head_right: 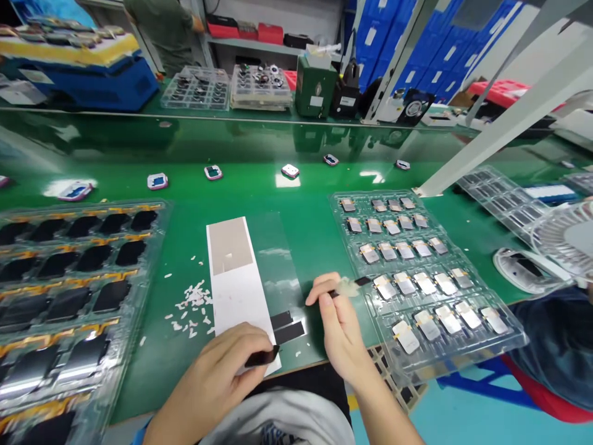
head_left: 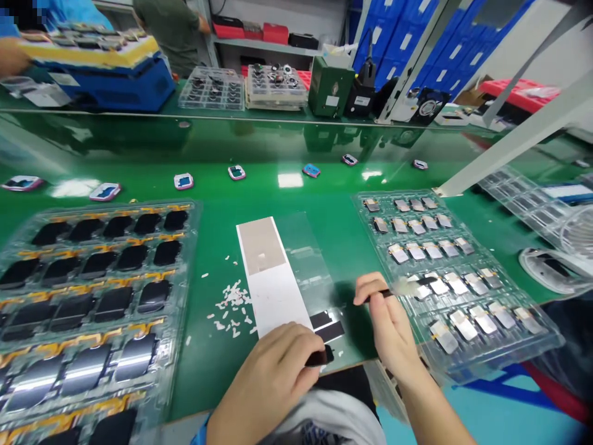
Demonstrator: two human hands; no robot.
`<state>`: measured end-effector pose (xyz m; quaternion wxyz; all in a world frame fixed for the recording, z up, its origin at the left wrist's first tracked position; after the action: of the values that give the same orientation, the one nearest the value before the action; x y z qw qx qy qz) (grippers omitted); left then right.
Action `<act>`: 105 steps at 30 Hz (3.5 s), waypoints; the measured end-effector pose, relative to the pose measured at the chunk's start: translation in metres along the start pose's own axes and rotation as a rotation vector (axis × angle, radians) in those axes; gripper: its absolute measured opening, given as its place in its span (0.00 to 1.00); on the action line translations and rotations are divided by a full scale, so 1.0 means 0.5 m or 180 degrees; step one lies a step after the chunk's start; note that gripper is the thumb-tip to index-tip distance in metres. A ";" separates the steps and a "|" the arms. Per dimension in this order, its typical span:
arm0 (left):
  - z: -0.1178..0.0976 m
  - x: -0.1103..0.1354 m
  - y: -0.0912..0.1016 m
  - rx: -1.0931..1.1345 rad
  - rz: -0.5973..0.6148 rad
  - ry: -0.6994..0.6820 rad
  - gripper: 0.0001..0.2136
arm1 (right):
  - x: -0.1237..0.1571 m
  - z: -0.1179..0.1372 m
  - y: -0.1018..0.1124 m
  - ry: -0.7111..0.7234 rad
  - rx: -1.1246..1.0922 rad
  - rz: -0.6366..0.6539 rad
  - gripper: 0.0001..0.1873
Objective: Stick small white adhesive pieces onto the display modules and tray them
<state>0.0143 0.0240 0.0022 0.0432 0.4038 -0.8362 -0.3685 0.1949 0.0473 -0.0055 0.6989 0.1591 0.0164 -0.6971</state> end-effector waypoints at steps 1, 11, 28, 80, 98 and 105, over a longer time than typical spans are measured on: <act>-0.003 -0.003 -0.001 -0.0081 0.0029 -0.0024 0.05 | 0.000 -0.005 0.000 -0.0088 0.0101 -0.0013 0.17; -0.017 -0.032 -0.013 -0.0583 0.0335 -0.0220 0.04 | 0.025 -0.032 -0.009 -0.0357 0.0054 0.0243 0.06; -0.010 -0.039 -0.026 -0.0585 0.0374 -0.0117 0.04 | 0.028 -0.039 -0.006 -0.0566 -0.0240 0.0100 0.05; 0.040 -0.030 0.015 0.0508 -0.0594 0.0966 0.23 | 0.017 0.103 -0.107 0.0774 -0.0689 -0.0882 0.11; 0.038 -0.028 0.019 0.0410 -0.0576 0.0883 0.24 | 0.017 0.096 -0.107 0.0818 -0.0526 -0.0813 0.12; 0.040 -0.030 0.018 0.0465 -0.0573 0.0887 0.25 | 0.014 0.094 -0.111 0.0914 -0.0592 -0.0660 0.12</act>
<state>0.0112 0.0501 -0.0029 0.0960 0.5262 -0.8072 -0.2496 0.1312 0.0301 0.0261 0.6256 0.1891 0.1964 -0.7310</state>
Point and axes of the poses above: each hand's wrist, its own x-axis away from the middle knuckle, its own y-axis out of the back of the hand, z = x × y, the point moved 7 cm from there along -x, towards the middle knuckle, and after that the axes turned 8 degrees about z, right-handed, at the moved point
